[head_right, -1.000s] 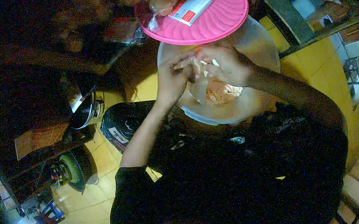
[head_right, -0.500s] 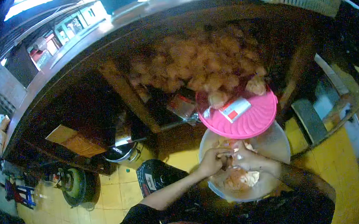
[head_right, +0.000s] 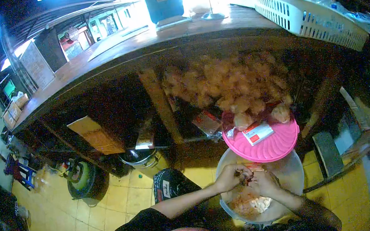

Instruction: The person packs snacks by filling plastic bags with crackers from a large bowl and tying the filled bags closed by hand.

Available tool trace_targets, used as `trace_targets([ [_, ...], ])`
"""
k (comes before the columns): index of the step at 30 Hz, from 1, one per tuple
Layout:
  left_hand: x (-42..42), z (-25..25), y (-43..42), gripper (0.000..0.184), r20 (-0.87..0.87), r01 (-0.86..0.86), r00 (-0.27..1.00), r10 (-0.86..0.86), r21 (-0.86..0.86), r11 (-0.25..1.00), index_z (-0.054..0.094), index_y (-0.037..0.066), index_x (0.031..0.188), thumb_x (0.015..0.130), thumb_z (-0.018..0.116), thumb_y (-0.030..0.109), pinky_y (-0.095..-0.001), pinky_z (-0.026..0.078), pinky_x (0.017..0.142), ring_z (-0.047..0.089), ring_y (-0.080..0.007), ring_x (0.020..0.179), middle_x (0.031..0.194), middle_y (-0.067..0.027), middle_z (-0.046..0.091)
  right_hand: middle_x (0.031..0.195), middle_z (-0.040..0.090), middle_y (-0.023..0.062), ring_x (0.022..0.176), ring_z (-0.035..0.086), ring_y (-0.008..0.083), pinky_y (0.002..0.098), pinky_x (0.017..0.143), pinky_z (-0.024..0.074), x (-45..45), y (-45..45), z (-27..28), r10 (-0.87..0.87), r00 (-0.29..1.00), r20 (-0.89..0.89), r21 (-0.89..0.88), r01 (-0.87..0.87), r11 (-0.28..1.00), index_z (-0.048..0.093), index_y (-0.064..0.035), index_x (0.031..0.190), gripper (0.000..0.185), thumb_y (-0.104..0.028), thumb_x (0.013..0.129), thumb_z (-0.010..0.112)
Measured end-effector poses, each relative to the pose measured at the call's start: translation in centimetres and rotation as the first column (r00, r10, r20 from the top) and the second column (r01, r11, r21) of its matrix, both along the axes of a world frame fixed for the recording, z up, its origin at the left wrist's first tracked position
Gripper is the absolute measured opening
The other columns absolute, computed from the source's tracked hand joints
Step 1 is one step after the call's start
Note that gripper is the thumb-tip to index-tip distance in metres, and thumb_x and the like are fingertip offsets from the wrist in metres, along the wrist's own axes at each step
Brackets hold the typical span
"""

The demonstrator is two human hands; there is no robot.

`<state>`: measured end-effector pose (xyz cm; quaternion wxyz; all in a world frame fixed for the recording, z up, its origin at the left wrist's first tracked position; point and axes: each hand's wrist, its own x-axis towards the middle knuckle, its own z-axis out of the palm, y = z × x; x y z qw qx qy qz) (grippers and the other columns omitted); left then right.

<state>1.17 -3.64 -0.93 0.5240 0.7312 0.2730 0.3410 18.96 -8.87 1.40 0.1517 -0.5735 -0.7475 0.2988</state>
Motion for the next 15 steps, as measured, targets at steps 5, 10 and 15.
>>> trace_targets([
  [5, -0.1, 0.5, 0.0, 0.014, -0.100, -0.098, 0.990, 0.097, -0.006, 0.995, 0.064, 0.000, 0.093, 0.081, 0.059, -0.001, -0.0313, 0.052, 0.077, 0.066, -0.0223, 0.079, 0.087, -0.0119, 0.068, 0.105, 0.064, 0.0087, 0.097, 0.063, 0.0239, 0.0334, 0.080, 0.0518, 0.4, -0.1, -3.4, -0.004, 0.996, -0.093, 0.066, 0.010, 0.998, 0.055, -0.0019, 0.116, 0.045, -0.004, 0.074, 0.071],
  [10, -0.2, -1.4, -0.1, 0.012, -0.235, -0.090, 0.958, 0.166, 0.304, 0.948, 0.061, 0.001, 0.085, 0.083, 0.059, 0.012, -0.0372, 0.048, 0.063, 0.065, -0.0224, 0.070, 0.071, -0.0138, 0.065, 0.095, 0.064, 0.0073, 0.087, 0.063, 0.0172, 0.0323, 0.074, 0.0533, 0.4, -0.2, -2.2, -0.096, 0.961, -0.258, -0.030, 0.092, 0.995, 0.054, 0.0003, 0.114, 0.048, 0.001, 0.069, 0.073],
  [15, 0.2, -2.4, -0.4, 0.013, -0.144, -0.014, 0.988, 0.060, 0.303, 0.953, 0.062, 0.002, 0.084, 0.083, 0.056, 0.013, -0.0387, 0.048, 0.066, 0.064, -0.0279, 0.070, 0.075, -0.0149, 0.065, 0.092, 0.064, 0.0068, 0.080, 0.063, 0.0150, 0.0318, 0.069, 0.0534, 0.1, -0.1, -1.8, -0.187, 0.937, -0.295, -0.118, 0.159, 0.980, 0.057, -0.0045, 0.111, 0.045, -0.005, 0.069, 0.075],
])
